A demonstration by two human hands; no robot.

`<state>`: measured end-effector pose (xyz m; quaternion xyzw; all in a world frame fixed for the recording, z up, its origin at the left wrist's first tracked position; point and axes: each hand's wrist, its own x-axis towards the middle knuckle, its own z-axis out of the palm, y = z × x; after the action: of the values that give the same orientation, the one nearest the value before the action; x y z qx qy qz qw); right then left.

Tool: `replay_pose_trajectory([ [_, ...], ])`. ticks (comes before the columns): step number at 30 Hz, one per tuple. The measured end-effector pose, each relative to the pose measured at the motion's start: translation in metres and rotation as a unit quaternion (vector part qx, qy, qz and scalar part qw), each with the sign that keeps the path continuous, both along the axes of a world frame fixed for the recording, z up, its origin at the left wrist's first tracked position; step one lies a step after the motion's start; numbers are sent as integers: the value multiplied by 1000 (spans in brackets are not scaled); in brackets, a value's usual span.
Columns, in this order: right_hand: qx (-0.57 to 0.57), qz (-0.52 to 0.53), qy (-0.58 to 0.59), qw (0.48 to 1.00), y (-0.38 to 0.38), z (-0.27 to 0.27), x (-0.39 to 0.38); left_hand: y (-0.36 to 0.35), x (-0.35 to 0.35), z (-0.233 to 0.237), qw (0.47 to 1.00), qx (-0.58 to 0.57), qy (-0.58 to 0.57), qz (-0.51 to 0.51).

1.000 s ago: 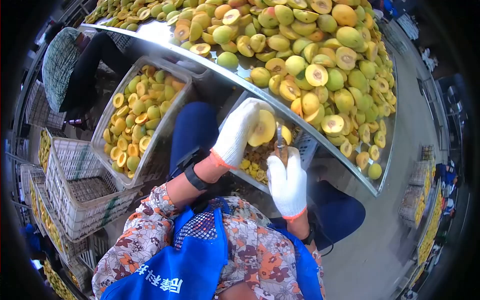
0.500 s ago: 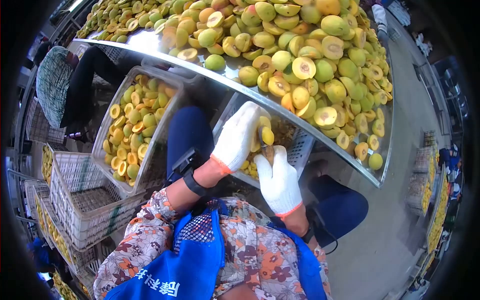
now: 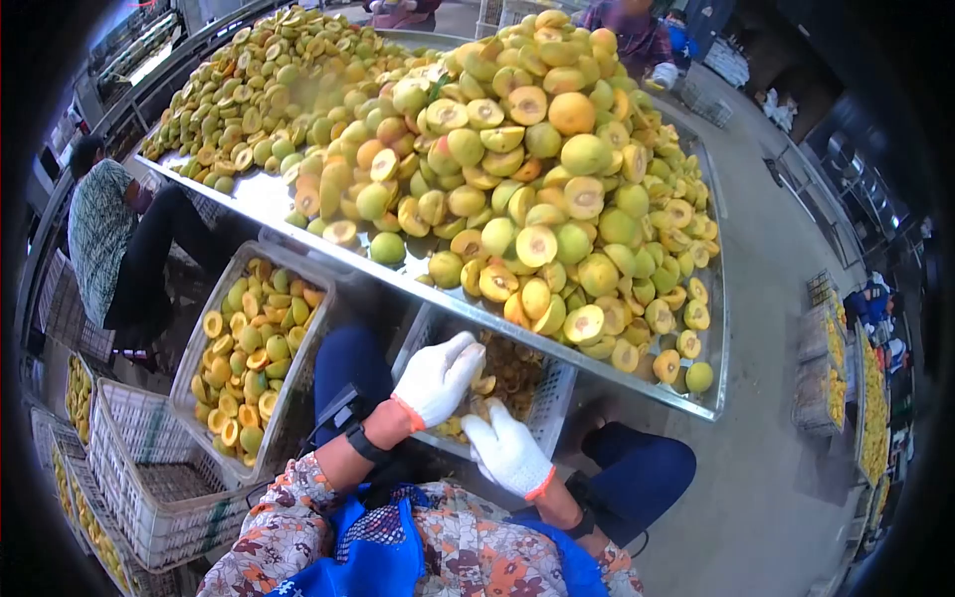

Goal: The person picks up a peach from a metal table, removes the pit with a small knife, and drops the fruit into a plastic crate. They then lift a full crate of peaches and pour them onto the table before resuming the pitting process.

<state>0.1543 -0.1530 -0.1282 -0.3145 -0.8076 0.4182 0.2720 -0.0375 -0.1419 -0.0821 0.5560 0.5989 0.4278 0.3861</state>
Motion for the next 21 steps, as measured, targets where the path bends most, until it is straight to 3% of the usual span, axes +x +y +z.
replay_pose_trajectory([
  [1,-27,6,-24,999,0,0,2,3,-4,-1,998,-42,-37,-34],
  [2,38,49,-31,998,0,1,7,5,-8,2,987,-136,-65,-59],
  [3,106,92,-37,989,4,7,10,6,-12,-1,988,-129,-62,-60],
  [4,115,91,-35,989,9,14,7,7,-14,-9,984,-102,-131,-70],
  [5,-178,-18,5,984,8,26,0,6,-13,-13,973,-79,-200,-81],
  [6,-456,-125,45,880,7,32,-5,5,-9,-14,980,-12,-187,-71],
  [7,-451,-130,50,882,8,31,-7,-2,2,-2,969,-15,-242,-42],
  [8,-275,-101,56,955,7,25,-8,-6,11,0,980,36,-194,-18],
  [9,-85,-74,53,992,5,17,-4,-8,24,-3,985,90,-151,2],
  [10,-307,-69,86,945,5,-13,2,-9,31,-15,979,91,-175,43],
  [11,-533,-113,168,822,-2,42,-5,-9,32,-15,988,98,-93,72],
  [13,-601,-47,209,770,-6,40,2,-4,26,-16,996,32,-79,39],
  [14,-618,-48,222,753,-8,45,1,0,23,-15,982,-35,-186,16],
  [17,-639,-40,232,732,-13,43,3,-2,20,-9,972,-55,-227,-12],
  [19,-636,-22,244,732,-10,48,4,-6,27,-21,986,-3,-161,33],
  [21,-633,-64,223,738,-13,46,-1,-4,28,-23,986,-43,-159,37],
])
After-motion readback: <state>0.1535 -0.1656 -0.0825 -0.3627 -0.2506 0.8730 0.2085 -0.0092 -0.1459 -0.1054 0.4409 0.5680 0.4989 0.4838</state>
